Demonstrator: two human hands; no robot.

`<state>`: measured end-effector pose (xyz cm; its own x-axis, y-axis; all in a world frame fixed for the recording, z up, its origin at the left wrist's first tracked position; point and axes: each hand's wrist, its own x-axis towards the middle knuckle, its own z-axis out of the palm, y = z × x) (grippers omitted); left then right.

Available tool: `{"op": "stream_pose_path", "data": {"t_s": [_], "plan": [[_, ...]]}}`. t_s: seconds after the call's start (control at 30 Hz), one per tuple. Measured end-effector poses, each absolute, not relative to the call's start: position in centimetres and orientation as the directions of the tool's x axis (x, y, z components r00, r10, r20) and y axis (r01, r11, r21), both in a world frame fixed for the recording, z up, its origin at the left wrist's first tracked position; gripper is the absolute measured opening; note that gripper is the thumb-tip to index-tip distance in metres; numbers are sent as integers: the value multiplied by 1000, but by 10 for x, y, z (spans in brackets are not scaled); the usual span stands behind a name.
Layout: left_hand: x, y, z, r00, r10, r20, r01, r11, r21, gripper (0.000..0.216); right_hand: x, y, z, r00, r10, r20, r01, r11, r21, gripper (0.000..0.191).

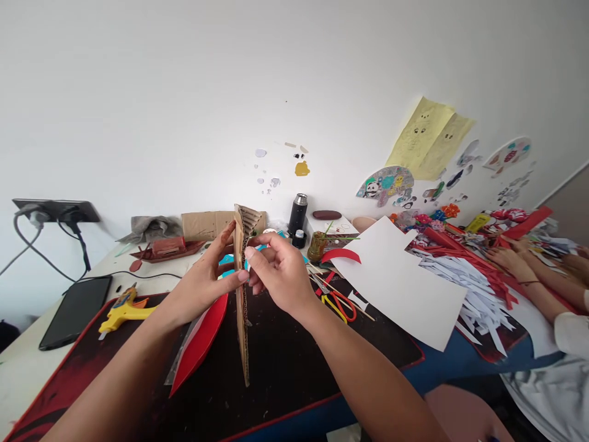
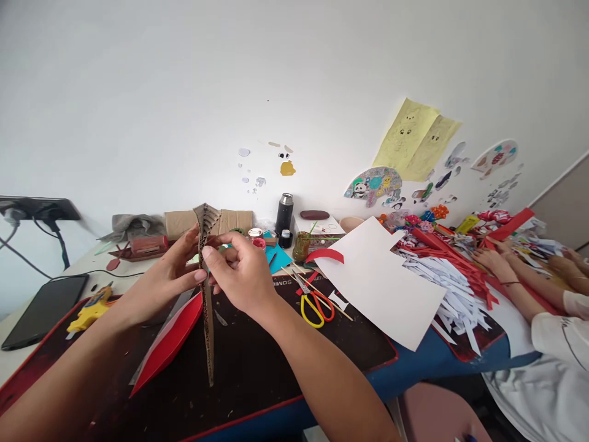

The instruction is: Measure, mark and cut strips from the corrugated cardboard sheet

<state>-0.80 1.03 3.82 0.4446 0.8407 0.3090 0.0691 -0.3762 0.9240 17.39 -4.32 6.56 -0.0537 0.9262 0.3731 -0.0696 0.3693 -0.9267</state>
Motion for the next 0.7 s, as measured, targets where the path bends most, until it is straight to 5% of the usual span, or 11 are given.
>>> {"op": "stream_pose_path", "data": {"t_s": [0.33, 0.7], "plan": [[-7, -1, 52, 319, 841, 437, 427, -539, 726, 116, 185, -44, 58, -24, 926, 378, 0, 378, -926, 24], [-10, 4, 40, 476, 843, 252, 149, -359, 921, 102, 180, -53, 65, -57, 923, 381, -55, 378, -924, 27]]}}
